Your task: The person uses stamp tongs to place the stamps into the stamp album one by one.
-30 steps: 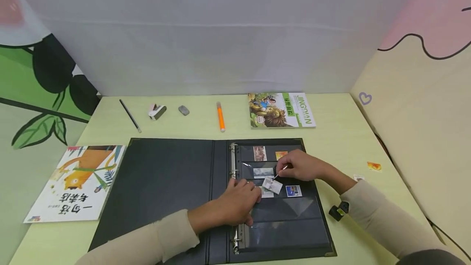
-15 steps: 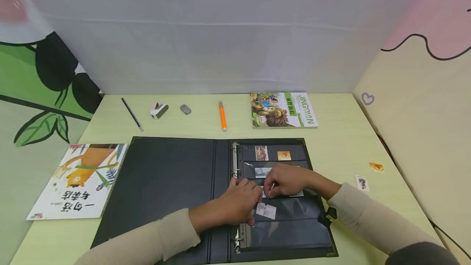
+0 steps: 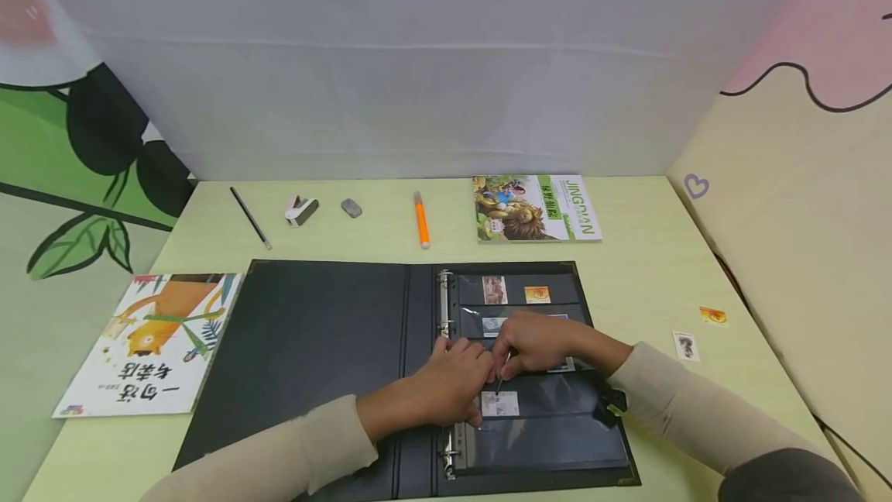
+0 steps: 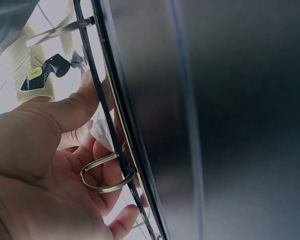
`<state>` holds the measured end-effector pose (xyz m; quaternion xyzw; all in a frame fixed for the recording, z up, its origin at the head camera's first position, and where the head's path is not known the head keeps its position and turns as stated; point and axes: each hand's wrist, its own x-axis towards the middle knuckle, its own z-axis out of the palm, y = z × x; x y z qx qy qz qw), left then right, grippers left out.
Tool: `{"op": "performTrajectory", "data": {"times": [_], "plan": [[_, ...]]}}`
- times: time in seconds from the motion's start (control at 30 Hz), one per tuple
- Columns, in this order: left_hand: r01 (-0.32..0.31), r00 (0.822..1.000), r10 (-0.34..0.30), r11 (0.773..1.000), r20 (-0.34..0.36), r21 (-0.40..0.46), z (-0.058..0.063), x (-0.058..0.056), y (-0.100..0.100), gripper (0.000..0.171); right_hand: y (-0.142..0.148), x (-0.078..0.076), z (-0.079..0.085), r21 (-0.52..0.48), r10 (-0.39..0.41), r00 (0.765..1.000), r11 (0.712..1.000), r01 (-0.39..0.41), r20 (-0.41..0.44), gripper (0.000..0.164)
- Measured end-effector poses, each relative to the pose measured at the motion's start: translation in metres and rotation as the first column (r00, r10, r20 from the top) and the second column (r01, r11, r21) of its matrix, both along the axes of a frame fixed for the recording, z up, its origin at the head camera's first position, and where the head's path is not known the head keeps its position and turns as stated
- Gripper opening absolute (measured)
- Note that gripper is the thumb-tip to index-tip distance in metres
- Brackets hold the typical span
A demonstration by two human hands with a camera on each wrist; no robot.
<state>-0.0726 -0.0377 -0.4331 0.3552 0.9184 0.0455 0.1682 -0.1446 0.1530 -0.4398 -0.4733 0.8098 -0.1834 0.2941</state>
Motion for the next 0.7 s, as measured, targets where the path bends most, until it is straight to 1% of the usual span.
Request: {"op": "performTrajectory", "data": {"times": [0.23,0.33,0.5,0.6,0.7], "plan": [[-0.001,1.0,0.0,1.0,0.019,0.025,0.0005,-0.0007,-0.0026,0.052,-0.0008,0.0028,-0.0017,0.003,-0.003,1.0,1.0,0.003,-0.001,0.008],[-0.002,1.0,0.001,0.999,0.016,0.033,0.0009,-0.0002,-0.0031,0.051,-0.0011,0.003,-0.0011,0.002,-0.002,1.0,1.0,0.002,0.0,0.008],[-0.005,1.0,0.004,0.999,0.013,0.032,0.0012,0.0004,-0.0023,0.051,0.0005,0.0025,0.0019,0.006,-0.029,0.998,1.0,0.029,0.05,0.008],[-0.006,1.0,0.006,1.0,0.012,0.029,0.0017,0.0008,-0.0016,0.05,0.0011,0.0019,0.0028,0.01,-0.044,0.997,0.999,0.043,0.064,0.01],[-0.003,1.0,0.002,1.0,0.008,0.022,0.0026,0.0011,-0.0016,0.05,0.0005,0.0021,0.0026,0.004,-0.026,0.999,1.0,0.026,0.026,0.009]]}}
